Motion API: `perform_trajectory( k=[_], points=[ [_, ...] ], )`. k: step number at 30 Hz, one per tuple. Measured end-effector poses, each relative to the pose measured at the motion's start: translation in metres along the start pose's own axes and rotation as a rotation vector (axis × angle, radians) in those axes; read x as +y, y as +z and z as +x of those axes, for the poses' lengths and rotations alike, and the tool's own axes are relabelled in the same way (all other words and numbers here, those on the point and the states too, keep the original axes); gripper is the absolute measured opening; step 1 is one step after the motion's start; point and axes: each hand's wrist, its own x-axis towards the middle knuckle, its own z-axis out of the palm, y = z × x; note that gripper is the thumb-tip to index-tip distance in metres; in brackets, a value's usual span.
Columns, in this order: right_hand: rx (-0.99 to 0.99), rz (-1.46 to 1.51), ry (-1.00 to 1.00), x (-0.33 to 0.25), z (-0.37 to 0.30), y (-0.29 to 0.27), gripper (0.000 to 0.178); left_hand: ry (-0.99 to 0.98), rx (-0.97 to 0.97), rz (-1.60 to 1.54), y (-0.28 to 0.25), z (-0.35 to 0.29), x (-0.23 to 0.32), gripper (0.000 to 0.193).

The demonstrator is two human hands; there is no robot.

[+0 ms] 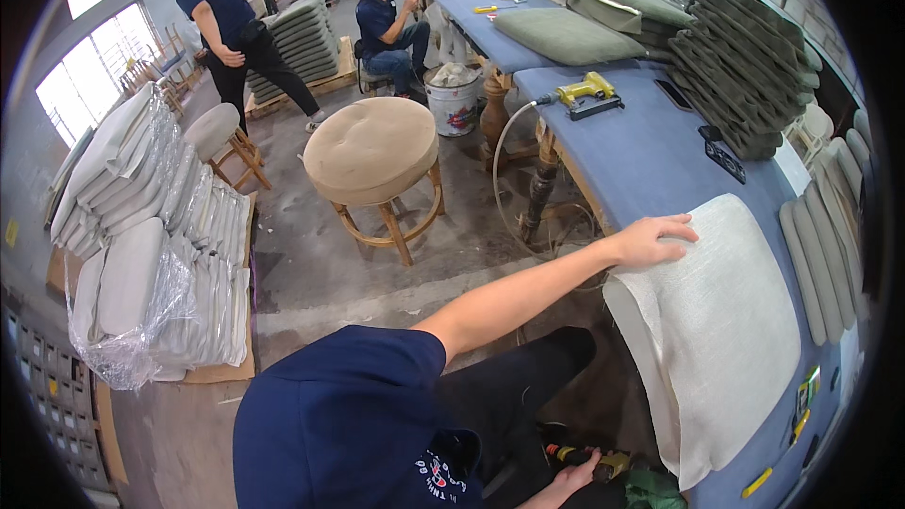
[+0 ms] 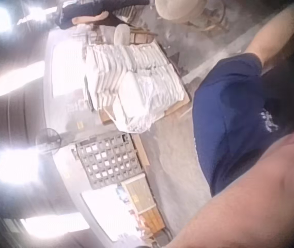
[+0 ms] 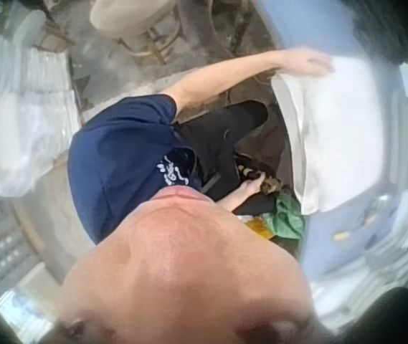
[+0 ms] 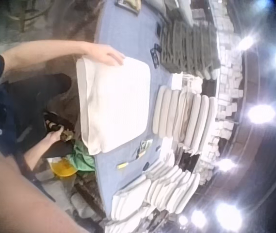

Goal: The person covers a cushion with white fabric, trims excess material with a utility knife, and secures the fabric using a staple gun. They repeatedly smooth and adjust the fabric to ensure a tight fit while working at a table in a workshop.

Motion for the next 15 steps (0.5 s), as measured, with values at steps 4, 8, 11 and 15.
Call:
perform_trajectory(
  k=[4, 8, 11, 15],
  points=[
    [0.018, -0.007, 0.03, 0.037, 0.048, -0.027, 0.021, -0.029, 0.009, 0.118, 0.009, 0.003, 0.026, 0.044],
    [0.06, -0.075, 0.167, 0.027, 0.04, -0.015, 0.024, -0.005, 0.073, 0.148, 0.006, -0.006, 0.015, 0.04],
    [0.089, -0.169, 0.215, 0.015, 0.027, -0.013, 0.039, 0.019, 0.137, 0.135, 0.012, -0.005, 0.013, 0.037],
    [0.129, -0.29, 0.236, 0.012, 0.021, -0.013, 0.061, 0.036, 0.22, 0.075, 0.016, -0.007, 0.011, 0.034]
  ],
)
